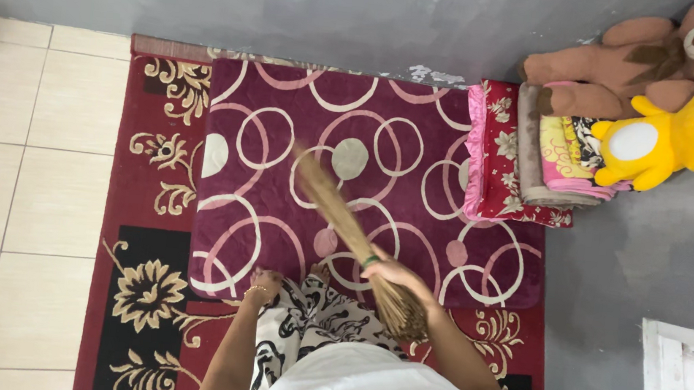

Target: The person sweeps the floor with a bundle of sticks and then sits down to organize bags and a small white box on a patterned rug.

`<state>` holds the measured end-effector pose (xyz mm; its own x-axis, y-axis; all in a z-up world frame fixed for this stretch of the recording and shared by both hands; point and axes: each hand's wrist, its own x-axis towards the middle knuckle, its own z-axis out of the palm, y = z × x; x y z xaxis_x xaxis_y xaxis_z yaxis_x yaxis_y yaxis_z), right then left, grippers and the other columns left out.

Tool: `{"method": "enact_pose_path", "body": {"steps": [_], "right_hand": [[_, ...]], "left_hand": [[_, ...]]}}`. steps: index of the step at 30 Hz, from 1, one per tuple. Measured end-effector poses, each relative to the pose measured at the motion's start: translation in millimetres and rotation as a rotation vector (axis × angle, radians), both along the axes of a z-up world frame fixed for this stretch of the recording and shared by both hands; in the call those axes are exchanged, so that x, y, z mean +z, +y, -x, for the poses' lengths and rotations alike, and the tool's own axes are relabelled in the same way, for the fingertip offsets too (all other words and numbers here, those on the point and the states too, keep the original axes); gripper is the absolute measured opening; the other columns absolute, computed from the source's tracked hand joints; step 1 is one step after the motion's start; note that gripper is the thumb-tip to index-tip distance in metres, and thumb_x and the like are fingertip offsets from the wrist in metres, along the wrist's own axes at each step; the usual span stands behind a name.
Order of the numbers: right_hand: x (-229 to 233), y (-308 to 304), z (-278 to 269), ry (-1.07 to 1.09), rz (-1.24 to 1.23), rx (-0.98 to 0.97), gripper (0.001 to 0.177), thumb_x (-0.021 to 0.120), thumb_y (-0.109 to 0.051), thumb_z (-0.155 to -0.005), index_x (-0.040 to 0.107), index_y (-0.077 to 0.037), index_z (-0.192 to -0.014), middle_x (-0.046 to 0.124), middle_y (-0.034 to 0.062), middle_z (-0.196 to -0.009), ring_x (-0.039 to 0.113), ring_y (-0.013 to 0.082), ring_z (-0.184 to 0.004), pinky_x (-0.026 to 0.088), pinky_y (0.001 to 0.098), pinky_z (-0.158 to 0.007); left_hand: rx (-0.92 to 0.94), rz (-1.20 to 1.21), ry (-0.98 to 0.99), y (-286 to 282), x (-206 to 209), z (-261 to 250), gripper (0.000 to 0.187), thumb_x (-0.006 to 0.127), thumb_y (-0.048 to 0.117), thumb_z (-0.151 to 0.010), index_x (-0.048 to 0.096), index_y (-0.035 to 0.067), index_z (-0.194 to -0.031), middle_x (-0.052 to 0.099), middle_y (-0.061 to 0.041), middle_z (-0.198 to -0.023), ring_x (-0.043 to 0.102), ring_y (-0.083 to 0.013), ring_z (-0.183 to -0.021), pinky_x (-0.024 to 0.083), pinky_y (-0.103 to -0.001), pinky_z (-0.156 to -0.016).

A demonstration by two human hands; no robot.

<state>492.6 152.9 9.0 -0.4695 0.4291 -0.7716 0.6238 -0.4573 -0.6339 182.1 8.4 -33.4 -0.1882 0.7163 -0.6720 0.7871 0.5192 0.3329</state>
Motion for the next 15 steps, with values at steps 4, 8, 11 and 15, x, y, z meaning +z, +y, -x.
{"method": "enact_pose_path", "body": {"steps": [4,8,11,15], "right_hand": [[12.4,11.8,-50.7,-0.089,-0.119,-0.130,0.113,0.080,-0.019,-0.075,0.008,-0.009,-0.162,0.025,0.0239,-0.163,0.037,0.0343,-0.148,0.039,0.0448,-0.120],[16.5,21.6,-81.4,-0.290,-0.354,-0.236,0.104,0.085,-0.014,-0.062,0.033,0.000,-0.151,0.055,0.0262,-0.137,0.054,0.0359,-0.126,0.047,0.0437,-0.104],[14.0,28.0,-94.8,-0.311,-0.295,-0.357,0.091,0.080,-0.014,-0.058,0.047,0.004,-0.141,0.067,0.0272,-0.116,0.066,0.0389,-0.104,0.057,0.0453,-0.088],[-4.2,19.1,-82.1,-0.338,-0.264,-0.383,0.074,0.082,-0.018,-0.057,0.062,0.003,-0.126,0.071,0.0164,-0.103,0.069,0.0311,-0.097,0.056,0.0407,-0.084]], "left_hand": [[0.089,0.038,-0.202,-8.3,-4.4,4.7,0.042,0.048,0.026,-0.092,0.074,0.010,-0.122,0.069,-0.021,-0.128,0.063,-0.0390,-0.124,0.048,-0.045,-0.108],[0.084,0.049,-0.231,-19.6,-1.7,7.1,0.039,0.053,0.025,-0.090,0.074,0.009,-0.120,0.070,-0.022,-0.123,0.065,-0.0383,-0.121,0.050,-0.045,-0.105],[0.048,0.115,-0.242,-32.3,3.9,11.4,0.036,0.052,0.025,-0.094,0.072,0.008,-0.119,0.073,-0.022,-0.117,0.070,-0.0383,-0.112,0.055,-0.045,-0.098],[-0.106,-0.031,-0.204,-41.1,3.8,25.9,0.033,0.057,0.023,-0.091,0.072,0.009,-0.116,0.070,-0.021,-0.116,0.068,-0.0384,-0.111,0.055,-0.046,-0.094]]}}
